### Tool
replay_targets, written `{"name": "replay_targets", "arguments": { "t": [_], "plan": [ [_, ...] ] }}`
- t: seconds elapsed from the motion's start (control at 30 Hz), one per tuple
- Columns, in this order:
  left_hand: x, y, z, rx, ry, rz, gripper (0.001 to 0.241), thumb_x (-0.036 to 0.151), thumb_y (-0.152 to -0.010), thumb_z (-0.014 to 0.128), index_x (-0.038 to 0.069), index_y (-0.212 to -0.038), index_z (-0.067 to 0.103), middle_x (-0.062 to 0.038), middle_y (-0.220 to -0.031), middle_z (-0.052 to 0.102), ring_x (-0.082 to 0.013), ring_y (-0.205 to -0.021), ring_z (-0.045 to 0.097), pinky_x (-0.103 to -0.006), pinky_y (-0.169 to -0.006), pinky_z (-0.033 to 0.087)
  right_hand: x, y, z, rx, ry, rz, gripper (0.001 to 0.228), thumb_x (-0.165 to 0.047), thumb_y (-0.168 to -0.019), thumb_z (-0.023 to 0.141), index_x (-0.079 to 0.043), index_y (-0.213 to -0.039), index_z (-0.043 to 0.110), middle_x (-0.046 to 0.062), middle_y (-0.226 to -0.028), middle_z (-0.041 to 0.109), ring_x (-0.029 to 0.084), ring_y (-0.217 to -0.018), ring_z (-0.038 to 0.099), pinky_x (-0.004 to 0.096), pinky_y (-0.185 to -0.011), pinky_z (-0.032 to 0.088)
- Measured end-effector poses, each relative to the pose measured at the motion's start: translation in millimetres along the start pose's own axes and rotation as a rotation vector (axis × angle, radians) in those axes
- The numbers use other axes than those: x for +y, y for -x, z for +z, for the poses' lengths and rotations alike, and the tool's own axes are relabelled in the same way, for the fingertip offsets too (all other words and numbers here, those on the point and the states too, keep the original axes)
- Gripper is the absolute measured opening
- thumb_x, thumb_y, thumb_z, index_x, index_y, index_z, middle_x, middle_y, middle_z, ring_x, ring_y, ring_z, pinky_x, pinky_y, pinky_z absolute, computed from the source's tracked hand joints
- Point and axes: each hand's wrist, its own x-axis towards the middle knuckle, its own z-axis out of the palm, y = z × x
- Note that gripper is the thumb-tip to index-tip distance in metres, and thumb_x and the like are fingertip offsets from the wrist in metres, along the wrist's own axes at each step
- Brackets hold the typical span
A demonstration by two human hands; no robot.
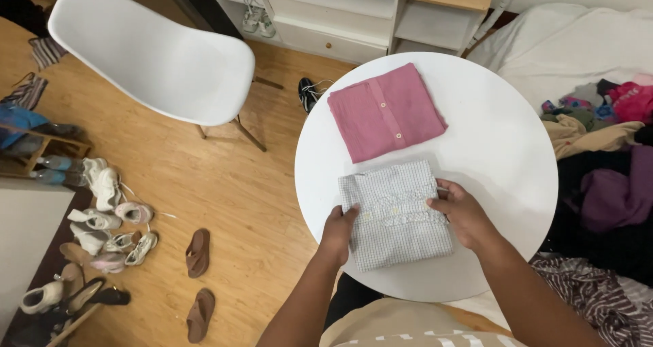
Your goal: The person folds a checkered shirt and a black top on a white round table. They then move a white chair closer to the table and place the folded checkered shirt on it. Finally, they fold the black top on the table and place it on the chair.
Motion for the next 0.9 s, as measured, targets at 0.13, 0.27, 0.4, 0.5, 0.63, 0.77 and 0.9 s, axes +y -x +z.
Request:
{"name": "replay_targets", "arguments": {
  "t": [0.13, 0.27, 0.4, 0.5, 0.63, 0.77, 0.9],
  "plan": [
    [35, 2, -1, -0.027, 0.025, 0.057, 0.058, 0.028, -0.098, 0.059, -0.002, -0.146, 0.045, -0.016, -0.144, 0.059, -0.0281, -0.130, 0.057, -0.0386, -0.110, 0.044, -27, -14, 12, -0.007, -0.016, -0.098, 0.058, 0.001, -0.085, 0.069, -0.004, -0.141, 0.054, 0.010, -0.126, 0.062, 0.020, -0.115, 0.058, 0.034, -0.103, 0.046],
    [57, -5, -4, -0.092, 0.105, 0.103, 0.056, 0.029, -0.101, 0.055, -0.002, -0.147, 0.044, -0.015, -0.143, 0.060, -0.0256, -0.129, 0.058, -0.0361, -0.110, 0.045, -54, -22, 26, 0.001, -0.052, -0.236, 0.056, 0.007, -0.085, 0.065, -0.001, -0.139, 0.053, 0.010, -0.123, 0.063, 0.020, -0.113, 0.060, 0.034, -0.100, 0.050],
    [86, -29, -1, -0.183, 0.135, 0.209, 0.049, 0.025, -0.103, 0.052, -0.002, -0.144, 0.050, -0.012, -0.136, 0.065, -0.0225, -0.122, 0.061, -0.0353, -0.107, 0.047, -78, -44, 34, 0.043, -0.001, -0.329, 0.054, 0.010, -0.085, 0.063, 0.000, -0.138, 0.056, 0.010, -0.124, 0.063, 0.017, -0.111, 0.061, 0.032, -0.099, 0.051],
    [103, -50, 1, -0.204, 0.122, 0.285, 0.045, 0.022, -0.103, 0.053, 0.000, -0.142, 0.054, -0.010, -0.133, 0.066, -0.0205, -0.118, 0.061, -0.0351, -0.106, 0.047, -106, -56, 42, 0.077, 0.007, -0.446, 0.051, 0.007, -0.089, 0.064, -0.001, -0.138, 0.055, 0.008, -0.126, 0.063, 0.015, -0.111, 0.060, 0.030, -0.099, 0.050],
    [145, -58, 17, -0.170, 0.105, 0.307, 0.042, 0.020, -0.103, 0.054, 0.003, -0.142, 0.056, -0.008, -0.132, 0.066, -0.0186, -0.118, 0.060, -0.0337, -0.105, 0.046, -151, -54, 64, 0.165, 0.105, -0.493, 0.046, 0.006, -0.090, 0.062, -0.002, -0.135, 0.058, 0.008, -0.128, 0.066, 0.013, -0.114, 0.062, 0.029, -0.099, 0.051],
    [161, -86, 30, -0.172, 0.098, 0.306, 0.045, 0.021, -0.103, 0.053, 0.004, -0.145, 0.053, -0.007, -0.137, 0.064, -0.0169, -0.122, 0.058, -0.0320, -0.107, 0.044, -164, -82, 65, 0.304, 0.188, -0.461, 0.050, 0.001, -0.095, 0.062, -0.008, -0.145, 0.057, 0.011, -0.133, 0.066, 0.018, -0.112, 0.062, 0.031, -0.097, 0.052],
    [153, -123, 29, -0.120, 0.051, 0.350, 0.059, 0.017, -0.101, 0.052, 0.006, -0.155, 0.032, -0.010, -0.144, 0.058, -0.0224, -0.129, 0.055, -0.0368, -0.111, 0.042, -128, -132, 50, 0.492, 0.667, -0.712, 0.060, 0.001, -0.095, 0.066, -0.006, -0.152, 0.049, 0.021, -0.157, 0.040, 0.032, -0.138, 0.046, 0.039, -0.104, 0.044]
  ]
}}
